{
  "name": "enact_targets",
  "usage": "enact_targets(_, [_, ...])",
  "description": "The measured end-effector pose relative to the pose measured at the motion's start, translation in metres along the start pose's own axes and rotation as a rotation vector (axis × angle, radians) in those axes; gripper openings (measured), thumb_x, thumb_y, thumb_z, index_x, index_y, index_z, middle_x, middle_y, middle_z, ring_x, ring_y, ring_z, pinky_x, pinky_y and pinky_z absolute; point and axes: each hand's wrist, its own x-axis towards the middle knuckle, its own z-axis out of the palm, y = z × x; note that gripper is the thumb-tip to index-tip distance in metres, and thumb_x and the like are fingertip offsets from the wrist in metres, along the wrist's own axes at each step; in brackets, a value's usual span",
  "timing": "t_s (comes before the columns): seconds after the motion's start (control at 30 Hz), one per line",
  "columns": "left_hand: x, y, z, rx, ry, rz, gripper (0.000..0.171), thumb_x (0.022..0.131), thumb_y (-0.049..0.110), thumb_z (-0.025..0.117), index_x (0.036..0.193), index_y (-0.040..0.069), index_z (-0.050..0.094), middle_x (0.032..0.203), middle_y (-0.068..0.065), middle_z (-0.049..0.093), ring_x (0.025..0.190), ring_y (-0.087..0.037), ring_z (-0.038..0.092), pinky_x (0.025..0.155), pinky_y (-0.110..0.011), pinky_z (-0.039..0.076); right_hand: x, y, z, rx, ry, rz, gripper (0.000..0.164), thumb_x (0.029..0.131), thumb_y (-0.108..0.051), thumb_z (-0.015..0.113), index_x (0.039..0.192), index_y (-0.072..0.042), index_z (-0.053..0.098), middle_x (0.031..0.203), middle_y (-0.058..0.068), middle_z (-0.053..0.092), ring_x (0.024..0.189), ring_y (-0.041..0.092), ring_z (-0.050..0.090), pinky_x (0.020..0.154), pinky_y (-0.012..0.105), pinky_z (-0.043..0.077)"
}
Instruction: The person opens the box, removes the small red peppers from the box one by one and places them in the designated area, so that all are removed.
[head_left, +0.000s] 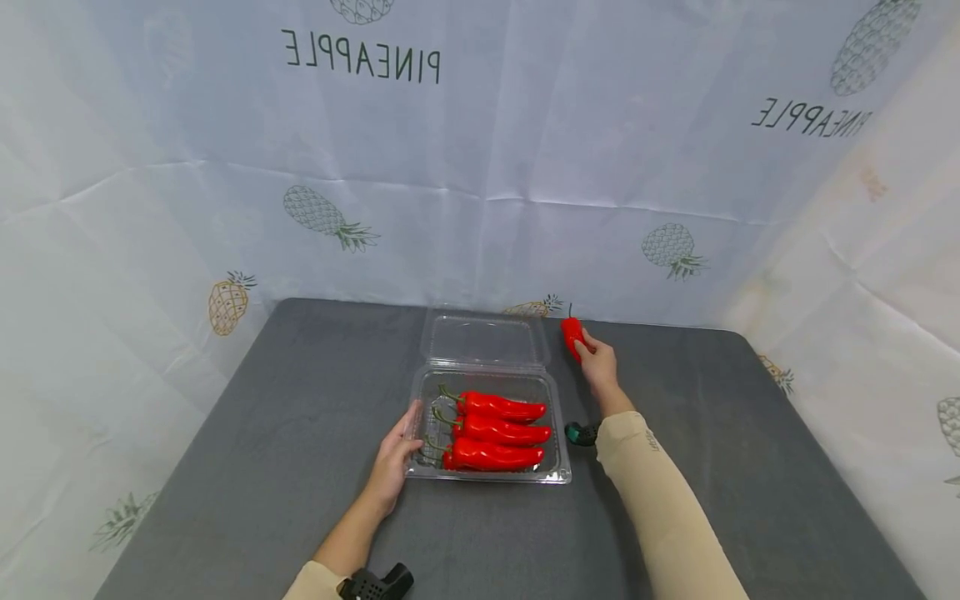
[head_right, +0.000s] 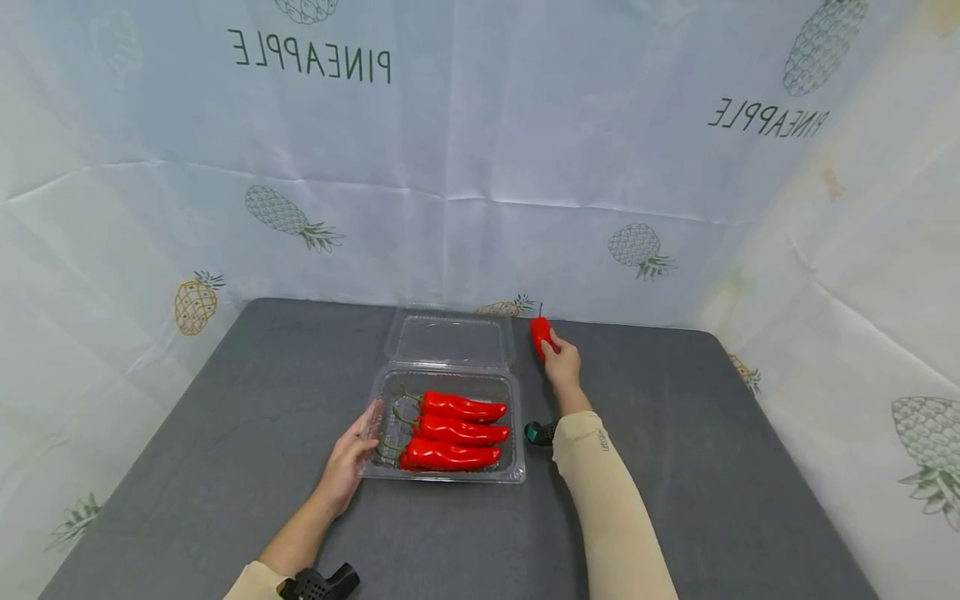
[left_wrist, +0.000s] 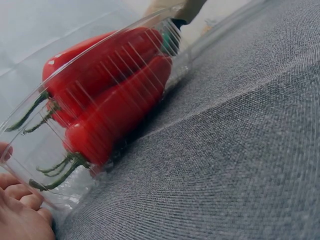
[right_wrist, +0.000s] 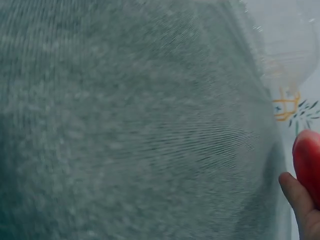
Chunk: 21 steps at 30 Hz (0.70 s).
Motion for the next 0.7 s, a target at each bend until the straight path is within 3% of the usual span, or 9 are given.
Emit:
enact_targets(0.17, [0.0, -0.001, 0.0, -0.008, -0.005, -0.002, 0.062, 0.084, -0.004, 0.034, 0.144, -0.01, 0.017, 0.153, -0.023, 0.01, 0.141, -0.037, 0.001, 0.097, -0.001, 0.022, 0.001, 0.005, 0.005, -0.103, 0.026, -0.006, 0.047, 0.096, -0.023, 0.048, 0.141, -0.012, 0.04, 0.145, 0.02, 0.037, 0.134, 0.034, 0.035, 0.109, 0.046, 0.031])
enact_targets(0.43, [0.0, -0.001, -0.001, -0.008, 0.0, -0.002, 0.062, 0.085, -0.004, 0.033, 0.144, -0.009, 0.017, 0.154, -0.022, 0.011, 0.141, -0.035, 0.002, 0.097, -0.001, 0.023, -0.001, 0.003, 0.017, -0.266, 0.088, -0.173, 0.043, 0.093, -0.014, 0.051, 0.134, -0.001, 0.047, 0.132, 0.028, 0.049, 0.123, 0.041, 0.045, 0.104, 0.049, 0.035])
enact_targets(0.7, [0.001, -0.001, 0.0, -0.018, -0.004, -0.007, 0.062, 0.085, -0.004, 0.034, 0.144, -0.009, 0.017, 0.154, -0.022, 0.01, 0.141, -0.036, 0.001, 0.096, -0.001, 0.023, 0.0, 0.008, 0.02, -0.319, 0.042, -0.162, 0.048, 0.094, -0.013, 0.049, 0.139, 0.0, 0.038, 0.143, 0.029, 0.036, 0.128, 0.047, 0.037, 0.107, 0.052, 0.03])
